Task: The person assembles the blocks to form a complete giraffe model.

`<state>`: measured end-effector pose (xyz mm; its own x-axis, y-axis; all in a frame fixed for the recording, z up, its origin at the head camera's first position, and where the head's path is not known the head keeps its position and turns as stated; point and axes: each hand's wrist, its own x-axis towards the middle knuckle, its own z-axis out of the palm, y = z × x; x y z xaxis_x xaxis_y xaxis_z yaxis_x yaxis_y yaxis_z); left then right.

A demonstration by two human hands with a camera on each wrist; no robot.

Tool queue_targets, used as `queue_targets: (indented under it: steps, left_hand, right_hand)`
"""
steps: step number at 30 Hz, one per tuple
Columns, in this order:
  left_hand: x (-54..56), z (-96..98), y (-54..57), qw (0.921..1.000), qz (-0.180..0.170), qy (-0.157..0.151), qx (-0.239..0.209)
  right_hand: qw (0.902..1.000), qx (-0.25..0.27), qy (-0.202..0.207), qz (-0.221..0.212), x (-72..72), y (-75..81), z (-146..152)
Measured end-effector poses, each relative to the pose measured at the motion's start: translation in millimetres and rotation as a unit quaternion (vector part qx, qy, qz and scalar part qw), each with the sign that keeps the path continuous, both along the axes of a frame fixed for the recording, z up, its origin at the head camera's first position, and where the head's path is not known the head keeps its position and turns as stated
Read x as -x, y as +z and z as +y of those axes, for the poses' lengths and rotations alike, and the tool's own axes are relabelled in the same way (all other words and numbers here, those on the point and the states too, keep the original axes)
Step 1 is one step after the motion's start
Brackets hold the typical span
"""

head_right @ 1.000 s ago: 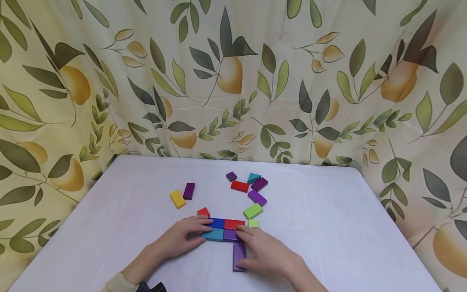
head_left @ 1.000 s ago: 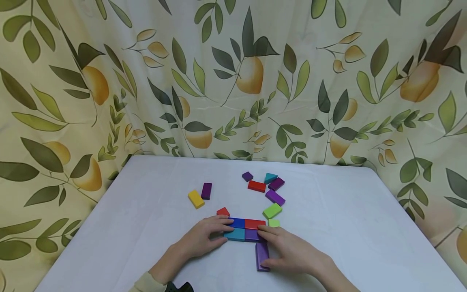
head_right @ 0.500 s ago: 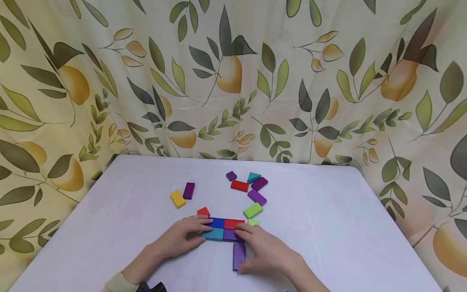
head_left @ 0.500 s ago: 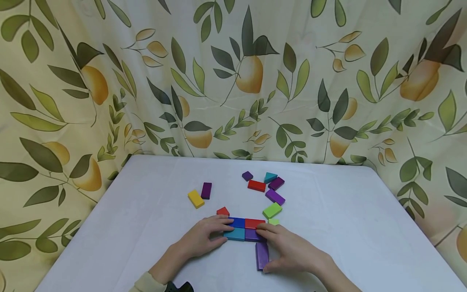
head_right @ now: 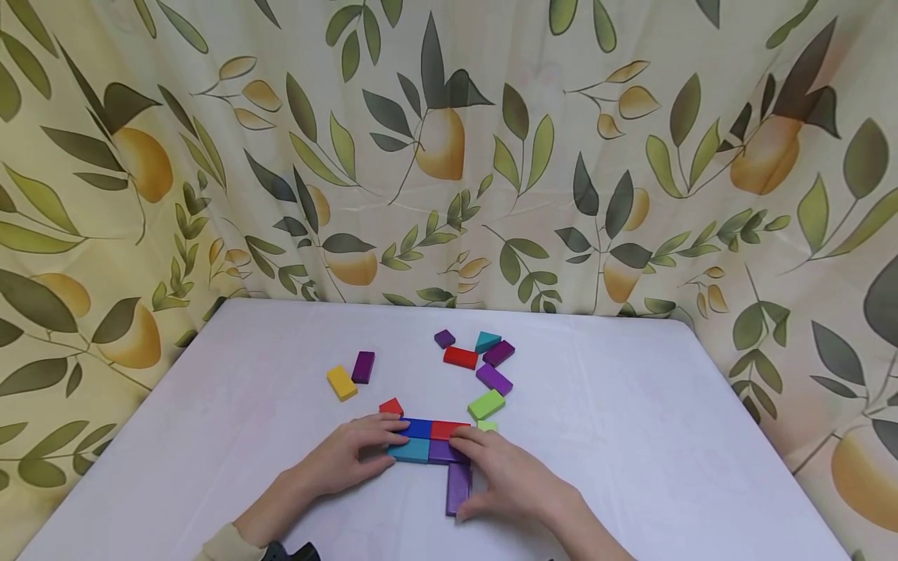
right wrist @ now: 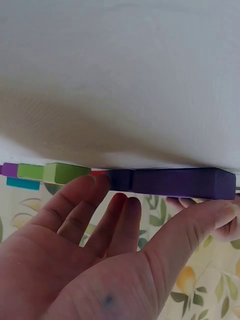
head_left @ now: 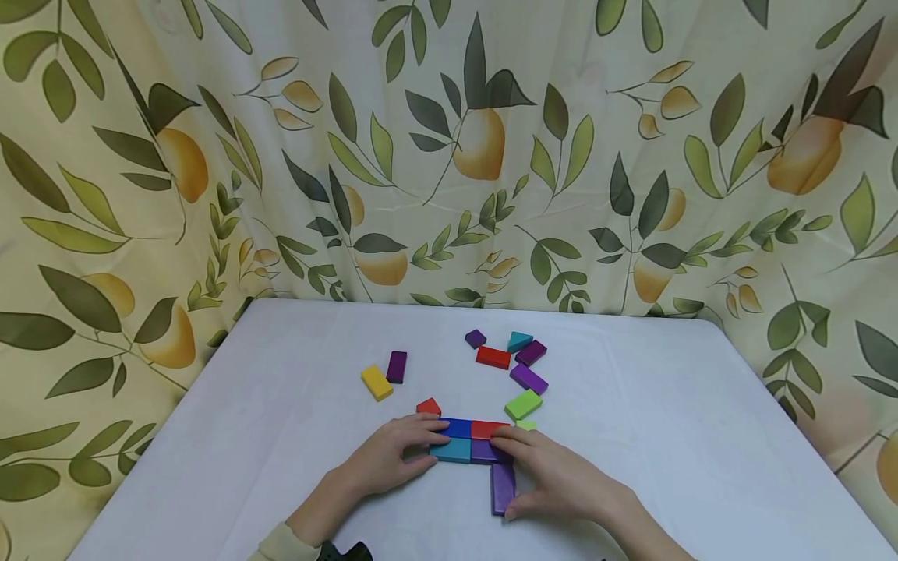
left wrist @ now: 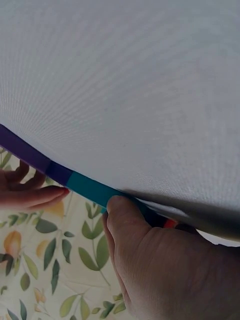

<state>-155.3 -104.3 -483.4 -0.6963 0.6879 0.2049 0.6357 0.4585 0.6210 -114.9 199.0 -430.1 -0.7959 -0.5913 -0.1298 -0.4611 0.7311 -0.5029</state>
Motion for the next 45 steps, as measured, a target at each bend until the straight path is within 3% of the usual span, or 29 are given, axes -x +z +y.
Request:
queue_targets:
  steps: [8, 22, 34, 40, 45]
  left_hand:
    - [0.6, 0.2, -0.6, 0.9999, 0.012, -0.004, 0.0]
    - [-0.6, 0.5, -1.6, 0.9999, -0.006, 0.002, 0.01]
    - [4.8, 2.1, 0.8, 0.9999, 0.006, -0.005, 0.014]
    - [8.5, 3.7, -0.4, 0.9997, 0.018, -0.018, -0.001]
    - [6.2, 1.3, -2.7, 0.9998, 0.016, -0.005, 0.012]
  right_hand:
    - [0.9996, 0.012, -0.014, -0.019, 1.4, 1.8, 3.9]
    - [0.9998, 0.006, -0.001, -0.021, -0.9, 0.0, 3.0]
    - [0.9987, 0.007, -0.048, 0.019, 4.6, -3.7, -7.4]
    - [0.998, -0.002, -0.041, 0.049, 8.3, -3.2, -6.9]
    - [0.9989, -0.006, -0.023, 0.04, 8.3, -3.4, -7.2]
